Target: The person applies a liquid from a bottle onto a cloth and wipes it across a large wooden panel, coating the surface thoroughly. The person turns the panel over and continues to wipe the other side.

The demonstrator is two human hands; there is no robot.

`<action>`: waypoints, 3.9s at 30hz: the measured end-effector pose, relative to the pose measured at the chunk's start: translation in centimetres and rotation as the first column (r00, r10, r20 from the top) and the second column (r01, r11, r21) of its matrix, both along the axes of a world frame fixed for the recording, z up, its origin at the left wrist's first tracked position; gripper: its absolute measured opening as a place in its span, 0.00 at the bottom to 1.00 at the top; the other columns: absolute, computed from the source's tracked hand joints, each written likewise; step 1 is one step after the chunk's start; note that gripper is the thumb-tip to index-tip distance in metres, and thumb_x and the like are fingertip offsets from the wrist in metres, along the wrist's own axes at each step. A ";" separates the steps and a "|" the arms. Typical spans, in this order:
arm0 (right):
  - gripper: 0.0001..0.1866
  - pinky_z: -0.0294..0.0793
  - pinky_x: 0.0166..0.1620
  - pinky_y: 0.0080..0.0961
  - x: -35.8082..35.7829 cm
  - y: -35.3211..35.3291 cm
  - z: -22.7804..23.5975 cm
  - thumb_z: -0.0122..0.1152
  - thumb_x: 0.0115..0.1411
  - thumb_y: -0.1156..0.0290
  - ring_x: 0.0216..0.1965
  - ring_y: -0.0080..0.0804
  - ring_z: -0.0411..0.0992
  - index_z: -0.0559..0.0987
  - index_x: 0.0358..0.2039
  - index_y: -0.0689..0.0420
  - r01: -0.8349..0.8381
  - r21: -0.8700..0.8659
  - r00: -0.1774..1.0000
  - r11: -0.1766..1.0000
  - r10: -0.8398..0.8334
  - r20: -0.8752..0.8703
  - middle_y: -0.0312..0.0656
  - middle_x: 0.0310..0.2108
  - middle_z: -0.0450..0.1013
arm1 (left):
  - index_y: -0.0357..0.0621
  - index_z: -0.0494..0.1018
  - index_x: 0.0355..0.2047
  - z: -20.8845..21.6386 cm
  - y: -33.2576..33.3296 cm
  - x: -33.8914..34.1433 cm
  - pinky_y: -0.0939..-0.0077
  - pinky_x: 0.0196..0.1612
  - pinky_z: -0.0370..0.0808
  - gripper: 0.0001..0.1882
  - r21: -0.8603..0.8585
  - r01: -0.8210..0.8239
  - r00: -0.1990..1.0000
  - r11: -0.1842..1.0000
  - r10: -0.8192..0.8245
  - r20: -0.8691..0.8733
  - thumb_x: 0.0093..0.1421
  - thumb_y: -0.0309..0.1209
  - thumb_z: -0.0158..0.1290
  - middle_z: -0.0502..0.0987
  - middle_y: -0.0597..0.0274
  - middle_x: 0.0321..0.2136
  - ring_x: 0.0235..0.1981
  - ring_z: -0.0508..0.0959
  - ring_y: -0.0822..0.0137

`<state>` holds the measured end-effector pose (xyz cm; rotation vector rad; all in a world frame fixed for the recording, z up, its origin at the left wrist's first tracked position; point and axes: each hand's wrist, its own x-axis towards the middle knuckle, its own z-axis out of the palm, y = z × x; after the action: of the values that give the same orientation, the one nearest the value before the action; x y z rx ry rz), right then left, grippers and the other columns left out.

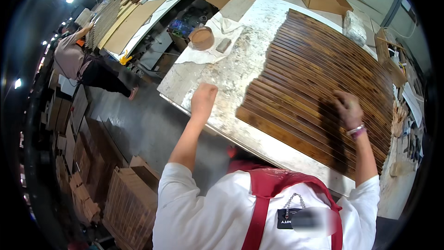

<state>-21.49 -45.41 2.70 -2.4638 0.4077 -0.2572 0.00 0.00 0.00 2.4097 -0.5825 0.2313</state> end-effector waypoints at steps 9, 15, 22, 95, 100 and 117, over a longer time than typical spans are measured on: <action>0.24 0.61 0.61 0.41 13.6 21.1 0.0 0.62 0.55 0.72 0.56 0.48 0.66 0.75 0.54 0.53 -0.385 -0.241 0.900 0.891 0.421 0.116 0.48 0.52 0.71 | 0.41 0.75 0.38 -3.9 -3.6 21.7 0.55 0.45 0.73 0.11 0.081 0.112 0.991 0.990 -0.117 0.059 0.56 0.32 0.56 0.75 0.47 0.40 0.43 0.76 0.47; 0.23 0.66 0.58 0.38 12.3 20.8 -2.6 0.58 0.54 0.77 0.54 0.48 0.68 0.76 0.53 0.58 -0.395 -0.003 0.919 0.919 0.395 -0.003 0.50 0.53 0.71 | 0.38 0.76 0.38 -7.1 -8.5 23.2 0.60 0.44 0.77 0.18 0.123 -0.027 0.987 0.992 0.047 -0.155 0.52 0.38 0.63 0.74 0.51 0.44 0.45 0.77 0.53; 0.19 0.64 0.59 0.38 15.7 20.7 -2.3 0.55 0.61 0.68 0.56 0.48 0.68 0.76 0.52 0.60 -0.456 0.012 0.885 0.890 0.451 0.116 0.50 0.53 0.71 | 0.40 0.76 0.41 -6.5 -7.7 22.7 0.62 0.42 0.77 0.16 -0.003 -0.057 0.998 0.998 0.057 -0.032 0.54 0.34 0.61 0.73 0.51 0.44 0.45 0.77 0.54; 0.17 0.72 0.43 0.41 46.5 32.8 3.1 0.54 0.62 0.52 0.38 0.49 0.74 0.76 0.39 0.52 -0.220 -0.023 0.953 0.975 0.220 0.206 0.49 0.34 0.76 | 0.33 0.78 0.29 3.6 5.6 34.2 0.75 0.32 0.72 0.12 -0.450 -0.269 0.922 0.852 0.093 -0.375 0.56 0.33 0.58 0.80 0.58 0.22 0.24 0.76 0.72; 0.17 0.73 0.46 0.37 47.1 31.1 1.4 0.57 0.60 0.56 0.41 0.47 0.75 0.78 0.42 0.53 -0.222 -0.053 0.967 0.974 0.227 0.113 0.49 0.37 0.76 | 0.38 0.77 0.27 3.9 4.8 33.8 0.83 0.24 0.60 0.09 -0.444 -0.191 0.964 0.875 0.081 -0.255 0.58 0.32 0.57 0.70 0.73 0.18 0.21 0.66 0.82; 0.12 0.75 0.26 0.31 45.9 30.7 -1.1 0.48 0.67 0.61 0.28 0.34 0.72 0.73 0.41 0.56 0.246 0.925 0.969 -0.290 0.039 -0.245 0.42 0.30 0.70 | 0.45 0.71 0.28 -0.6 4.6 31.5 0.84 0.20 0.58 0.07 -0.690 -0.658 0.576 0.302 -0.388 -0.719 0.59 0.30 0.58 0.70 0.70 0.22 0.20 0.67 0.79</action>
<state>24.44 -14.70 1.64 -0.6137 0.5745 0.2519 31.55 4.59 -0.62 1.0359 0.2933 -0.4050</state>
